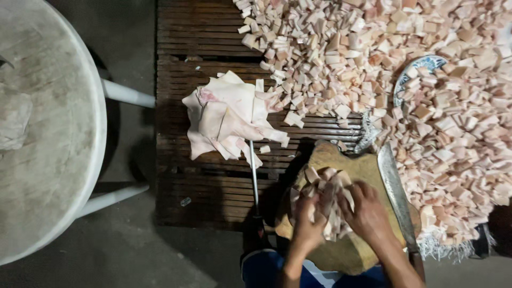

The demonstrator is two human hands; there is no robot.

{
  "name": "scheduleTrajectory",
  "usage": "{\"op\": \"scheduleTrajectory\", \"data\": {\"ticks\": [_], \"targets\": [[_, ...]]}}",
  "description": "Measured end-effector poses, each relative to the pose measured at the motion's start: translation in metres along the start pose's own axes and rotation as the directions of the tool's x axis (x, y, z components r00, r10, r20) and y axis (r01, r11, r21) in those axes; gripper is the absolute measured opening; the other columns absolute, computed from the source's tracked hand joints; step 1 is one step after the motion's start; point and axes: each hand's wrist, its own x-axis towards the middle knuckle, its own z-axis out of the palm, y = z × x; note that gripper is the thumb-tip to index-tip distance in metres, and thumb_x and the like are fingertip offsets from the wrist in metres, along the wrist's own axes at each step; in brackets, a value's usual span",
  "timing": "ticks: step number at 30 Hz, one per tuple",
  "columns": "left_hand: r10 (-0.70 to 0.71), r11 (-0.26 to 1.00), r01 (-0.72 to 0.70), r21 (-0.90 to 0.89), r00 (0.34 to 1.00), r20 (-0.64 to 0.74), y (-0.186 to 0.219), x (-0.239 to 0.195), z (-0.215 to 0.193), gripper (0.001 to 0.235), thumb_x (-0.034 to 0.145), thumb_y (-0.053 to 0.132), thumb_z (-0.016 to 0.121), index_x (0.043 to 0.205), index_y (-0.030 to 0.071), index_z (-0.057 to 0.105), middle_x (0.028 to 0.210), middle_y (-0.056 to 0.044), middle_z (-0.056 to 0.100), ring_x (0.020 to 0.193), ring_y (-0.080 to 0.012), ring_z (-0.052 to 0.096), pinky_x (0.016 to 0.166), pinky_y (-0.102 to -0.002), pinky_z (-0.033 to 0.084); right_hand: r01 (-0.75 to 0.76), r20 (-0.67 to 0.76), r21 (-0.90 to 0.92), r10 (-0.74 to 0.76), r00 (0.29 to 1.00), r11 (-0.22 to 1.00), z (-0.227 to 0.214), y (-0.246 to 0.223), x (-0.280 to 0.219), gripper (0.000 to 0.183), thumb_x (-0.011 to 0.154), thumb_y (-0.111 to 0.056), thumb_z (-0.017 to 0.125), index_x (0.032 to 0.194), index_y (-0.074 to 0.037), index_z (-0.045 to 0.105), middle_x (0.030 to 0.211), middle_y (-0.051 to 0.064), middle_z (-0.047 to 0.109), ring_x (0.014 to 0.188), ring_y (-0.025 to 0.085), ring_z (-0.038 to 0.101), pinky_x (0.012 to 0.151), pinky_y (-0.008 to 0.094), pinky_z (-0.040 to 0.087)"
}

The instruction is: The person is cutting pieces of animal skin on a wooden block using a large knife and a cleaver.

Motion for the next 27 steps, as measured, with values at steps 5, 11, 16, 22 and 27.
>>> {"op": "scheduleTrajectory", "data": {"ticks": [5, 11, 16, 22, 27], "targets": [[-0.238, 0.968, 0.246, -0.051, 0.833, -0.499, -0.082, 0.094, -0.069, 0.037, 0.094, 0.015, 0.069, 0.128, 0.003, 0.061, 0.123, -0.018, 0.069, 0.112, -0.0331, 0.067, 0.096, -0.042, 0.053, -0.043, 0.31, 0.338, -0.068, 0.948, 0.94, 0.09, -0.048, 0.136, 0.046, 0.092, -0.026, 0.069, 0.132, -0.006, 0.059, 0.117, 0.022, 0.066, 0.106, 0.042, 0.065, 0.09, 0.048, 0.053], [-0.382, 0.908, 0.401, -0.12, 0.68, -0.625, -0.167, 0.202, -0.095, 0.044, 0.08, 0.016, 0.077, 0.117, -0.001, 0.061, 0.103, -0.022, 0.071, 0.093, -0.037, 0.07, 0.084, -0.046, 0.055, 0.082, 0.294, -0.056, -0.062, 0.954, 0.995, 0.245, -0.066, 0.227, 0.085, 0.07, -0.034, 0.08, 0.139, -0.007, 0.039, 0.127, 0.025, 0.061, 0.115, 0.047, 0.057, 0.09, 0.057, 0.048], [-0.426, 0.883, 0.467, -0.031, 0.773, -0.471, -0.188, 0.222, -0.093, 0.04, 0.081, 0.024, 0.079, 0.108, -0.003, 0.066, 0.1, -0.023, 0.073, 0.091, -0.0394, 0.071, 0.084, -0.048, 0.056, -0.185, 0.375, 0.089, 0.139, 0.917, 0.979, 0.28, -0.08, 0.229, 0.063, 0.075, -0.037, 0.082, 0.121, -0.002, 0.057, 0.101, 0.025, 0.07, 0.095, 0.046, 0.069, 0.084, 0.053, 0.055], [-0.249, 0.946, 0.313, 0.082, 0.866, -0.433, -0.125, 0.204, -0.114, 0.053, 0.098, 0.038, 0.067, 0.127, -0.006, 0.057, 0.113, -0.029, 0.067, 0.106, -0.0438, 0.065, 0.089, -0.05, 0.052, -0.633, 0.685, 0.385, 0.252, 0.684, 0.672, 0.212, -0.083, 0.22, 0.037, 0.084, -0.024, 0.071, 0.114, -0.004, 0.069, 0.081, 0.012, 0.072, 0.06, 0.024, 0.061, 0.055, 0.041, 0.048], [-0.405, 0.911, 0.322, -0.257, 0.815, -0.414, -0.048, 0.207, -0.166, 0.062, 0.099, 0.043, 0.058, 0.139, -0.002, 0.044, 0.128, -0.024, 0.058, 0.117, -0.038, 0.064, 0.093, -0.051, 0.055, -0.559, 0.537, 0.59, 0.235, 0.811, 0.582, 0.145, -0.054, 0.219, 0.038, 0.082, -0.014, 0.071, 0.118, -0.002, 0.064, 0.079, 0.006, 0.073, 0.053, 0.013, 0.061, 0.047, 0.031, 0.051]]}}
